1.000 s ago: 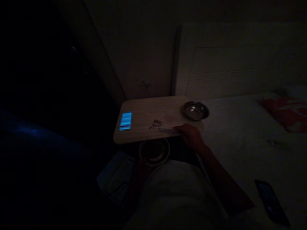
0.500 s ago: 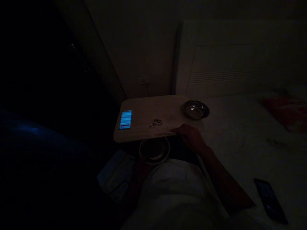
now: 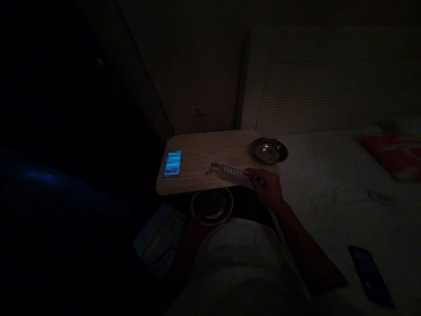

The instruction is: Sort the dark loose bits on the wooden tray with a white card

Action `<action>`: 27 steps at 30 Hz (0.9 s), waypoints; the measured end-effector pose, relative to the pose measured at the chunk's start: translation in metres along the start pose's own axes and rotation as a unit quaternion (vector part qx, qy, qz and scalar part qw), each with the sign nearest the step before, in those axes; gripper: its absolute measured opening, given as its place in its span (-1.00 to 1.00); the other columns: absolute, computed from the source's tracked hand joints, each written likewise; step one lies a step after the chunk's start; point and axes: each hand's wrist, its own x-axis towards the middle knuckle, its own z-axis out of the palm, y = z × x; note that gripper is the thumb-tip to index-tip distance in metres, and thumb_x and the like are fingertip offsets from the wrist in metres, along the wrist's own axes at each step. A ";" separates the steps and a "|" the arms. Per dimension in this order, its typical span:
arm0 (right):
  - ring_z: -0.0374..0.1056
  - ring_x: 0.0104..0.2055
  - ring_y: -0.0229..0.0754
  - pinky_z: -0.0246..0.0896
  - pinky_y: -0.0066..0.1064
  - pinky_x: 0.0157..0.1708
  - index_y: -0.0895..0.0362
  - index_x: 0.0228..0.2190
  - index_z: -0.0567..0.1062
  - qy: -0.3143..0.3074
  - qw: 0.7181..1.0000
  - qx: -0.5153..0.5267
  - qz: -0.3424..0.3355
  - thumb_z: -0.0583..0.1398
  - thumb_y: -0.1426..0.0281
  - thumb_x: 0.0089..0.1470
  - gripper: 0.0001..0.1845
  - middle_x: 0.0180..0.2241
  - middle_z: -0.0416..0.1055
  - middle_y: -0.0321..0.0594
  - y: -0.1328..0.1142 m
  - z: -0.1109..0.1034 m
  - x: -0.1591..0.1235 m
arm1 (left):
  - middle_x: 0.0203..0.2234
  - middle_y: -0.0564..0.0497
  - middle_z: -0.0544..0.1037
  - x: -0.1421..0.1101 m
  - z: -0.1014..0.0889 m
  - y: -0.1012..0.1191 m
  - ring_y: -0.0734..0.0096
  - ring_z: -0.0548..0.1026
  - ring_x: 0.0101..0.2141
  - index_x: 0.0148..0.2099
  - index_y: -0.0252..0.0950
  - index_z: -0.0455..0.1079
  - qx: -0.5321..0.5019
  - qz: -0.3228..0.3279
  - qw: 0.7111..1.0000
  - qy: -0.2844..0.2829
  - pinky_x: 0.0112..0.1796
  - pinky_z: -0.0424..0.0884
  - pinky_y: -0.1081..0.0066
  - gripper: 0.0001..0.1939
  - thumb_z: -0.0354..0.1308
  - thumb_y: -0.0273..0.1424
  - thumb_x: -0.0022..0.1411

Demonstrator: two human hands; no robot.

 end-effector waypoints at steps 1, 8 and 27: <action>0.52 -0.20 -0.06 0.40 -0.24 -0.19 0.01 -0.09 0.61 -0.015 1.000 -0.001 -0.004 0.17 0.41 0.19 -0.71 -0.19 0.62 -0.17 -0.001 0.001 -0.001 | -0.03 -0.23 0.63 -0.001 0.000 0.000 -0.07 0.43 0.16 0.23 -0.39 0.37 0.003 0.000 1.000 0.015 0.27 0.02 -0.21 -0.47 0.01 -0.43 0.21; 0.51 -0.23 -0.09 0.39 -0.26 -0.21 0.02 -0.09 0.61 -0.084 0.996 0.007 -0.012 0.17 0.44 0.18 -0.70 -0.22 0.62 -0.17 -0.007 0.005 -0.008 | -0.05 -0.22 0.64 0.000 0.005 0.000 -0.04 0.51 0.09 0.19 -0.41 0.41 0.008 0.015 0.996 0.083 0.25 0.14 -0.12 -0.52 0.03 -0.44 0.25; 0.55 -0.20 -0.01 0.45 -0.23 -0.17 0.07 -0.11 0.61 0.089 0.989 0.034 0.110 0.21 0.31 0.19 -0.73 -0.18 0.63 -0.14 -0.004 0.022 -0.007 | -0.10 -0.17 0.67 -0.004 0.016 -0.006 -0.04 0.40 0.19 0.16 -0.38 0.46 0.020 0.051 0.992 0.116 0.28 0.11 -0.08 -0.54 0.07 -0.52 0.22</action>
